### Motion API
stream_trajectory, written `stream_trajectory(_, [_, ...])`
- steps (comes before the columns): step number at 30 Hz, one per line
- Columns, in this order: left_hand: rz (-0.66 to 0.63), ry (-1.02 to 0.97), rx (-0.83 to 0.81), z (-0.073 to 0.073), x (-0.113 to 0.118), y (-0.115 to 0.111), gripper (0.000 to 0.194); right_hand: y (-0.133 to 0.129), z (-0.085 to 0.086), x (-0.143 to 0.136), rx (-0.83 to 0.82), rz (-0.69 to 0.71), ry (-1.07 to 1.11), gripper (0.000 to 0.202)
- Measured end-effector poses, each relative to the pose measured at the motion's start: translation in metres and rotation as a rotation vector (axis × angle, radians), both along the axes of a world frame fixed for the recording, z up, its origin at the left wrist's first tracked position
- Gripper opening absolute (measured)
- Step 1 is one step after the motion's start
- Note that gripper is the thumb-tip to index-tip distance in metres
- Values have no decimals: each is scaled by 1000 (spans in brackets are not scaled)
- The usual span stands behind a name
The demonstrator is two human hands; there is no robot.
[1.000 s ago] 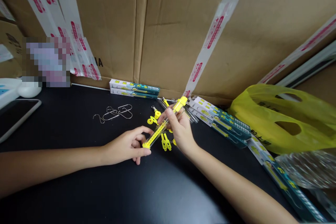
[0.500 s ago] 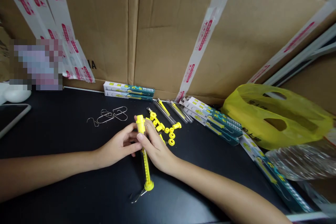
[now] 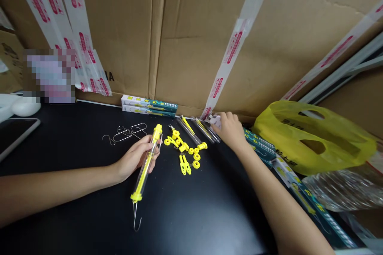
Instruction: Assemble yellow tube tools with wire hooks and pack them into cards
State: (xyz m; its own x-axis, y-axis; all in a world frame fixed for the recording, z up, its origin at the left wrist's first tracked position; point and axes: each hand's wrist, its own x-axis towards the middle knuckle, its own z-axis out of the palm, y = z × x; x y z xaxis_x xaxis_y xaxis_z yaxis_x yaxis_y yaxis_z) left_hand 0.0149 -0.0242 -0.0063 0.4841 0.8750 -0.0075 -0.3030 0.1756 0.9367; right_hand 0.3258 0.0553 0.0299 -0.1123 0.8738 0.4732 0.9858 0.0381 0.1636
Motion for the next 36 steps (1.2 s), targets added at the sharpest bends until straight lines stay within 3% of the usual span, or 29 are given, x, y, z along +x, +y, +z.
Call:
stream_trajectory(3, [6,22,18,0,0,0,18,0,-3,15,-61,-119,-137,46])
stream_trajectory(10, [2,85,10,2,0,1,18,-4,3,12,-95,-222,-186,41])
stream_trajectory(20, [-39,94,42,4,0,-2,23,-7,4,13,-77,-178,-292,35])
stream_trajectory(26, [-52,140,98,4,-1,-3,25,-20,22,-5,-37,-148,-237,29])
stream_trajectory(29, [-93,159,143,3,-2,-3,28,-41,37,-37,-39,-30,-180,30])
stream_trajectory(32, [-116,207,215,13,-6,-8,28,-73,46,-75,-150,185,-122,32])
stream_trajectory(34, [-101,297,353,28,-10,-14,22,-97,44,-96,-280,361,-115,28])
stream_trajectory(36, [-42,485,602,45,-12,-21,14,-119,37,-110,-365,466,-102,26])
